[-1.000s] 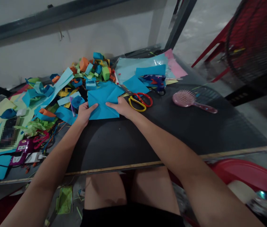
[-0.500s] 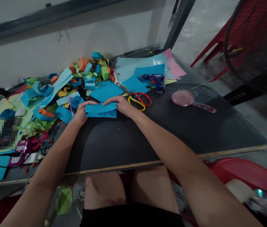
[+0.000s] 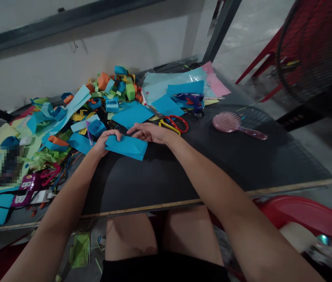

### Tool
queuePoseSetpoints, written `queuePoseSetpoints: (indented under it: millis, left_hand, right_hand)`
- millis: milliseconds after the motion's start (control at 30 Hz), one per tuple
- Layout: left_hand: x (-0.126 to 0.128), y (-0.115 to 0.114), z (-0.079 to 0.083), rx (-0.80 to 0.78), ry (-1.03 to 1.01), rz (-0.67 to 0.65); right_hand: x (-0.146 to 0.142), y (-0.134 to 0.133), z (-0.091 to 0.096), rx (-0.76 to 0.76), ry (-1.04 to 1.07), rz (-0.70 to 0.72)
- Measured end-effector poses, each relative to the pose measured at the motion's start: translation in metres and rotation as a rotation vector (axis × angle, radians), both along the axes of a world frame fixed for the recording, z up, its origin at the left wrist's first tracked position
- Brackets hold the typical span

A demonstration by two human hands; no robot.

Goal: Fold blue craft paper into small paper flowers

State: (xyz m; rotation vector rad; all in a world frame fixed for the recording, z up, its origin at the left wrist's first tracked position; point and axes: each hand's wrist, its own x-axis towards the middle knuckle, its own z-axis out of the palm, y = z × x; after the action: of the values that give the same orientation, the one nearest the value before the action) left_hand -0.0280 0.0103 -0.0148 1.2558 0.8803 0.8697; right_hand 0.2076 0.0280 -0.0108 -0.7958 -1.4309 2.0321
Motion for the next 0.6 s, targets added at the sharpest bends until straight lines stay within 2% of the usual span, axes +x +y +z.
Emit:
queuePoseSetpoints:
  millis: [100, 167, 233, 300, 367, 433, 500, 600]
  left_hand:
    - [0.003, -0.002, -0.001, 0.022, 0.036, -0.028]
    - [0.006, -0.001, -0.002, 0.041, -0.006, 0.033]
    - [0.009, 0.002, -0.004, 0.020, -0.093, 0.139]
    - [0.011, 0.005, -0.008, -0.036, -0.148, 0.245]
    - [0.014, 0.008, -0.013, -0.059, -0.137, 0.310]
    - [0.016, 0.008, -0.015, -0.006, -0.084, 0.336]
    - [0.019, 0.005, -0.015, 0.075, -0.027, 0.352]
    - [0.023, -0.001, -0.011, 0.179, 0.039, 0.402]
  right_hand:
    - [-0.009, -0.003, -0.001, 0.071, -0.168, 0.108]
    - [-0.013, -0.006, -0.002, 0.101, -0.202, 0.140]
    - [-0.016, -0.009, -0.003, 0.110, -0.192, 0.023]
    - [-0.021, -0.011, -0.005, 0.111, -0.151, -0.165]
    - [-0.026, -0.012, -0.007, 0.108, -0.097, -0.320]
    - [-0.030, -0.013, -0.009, 0.107, -0.046, -0.436]
    - [-0.033, -0.013, -0.010, 0.119, -0.033, -0.500]
    - [-0.034, -0.013, -0.011, 0.191, -0.107, -0.477]
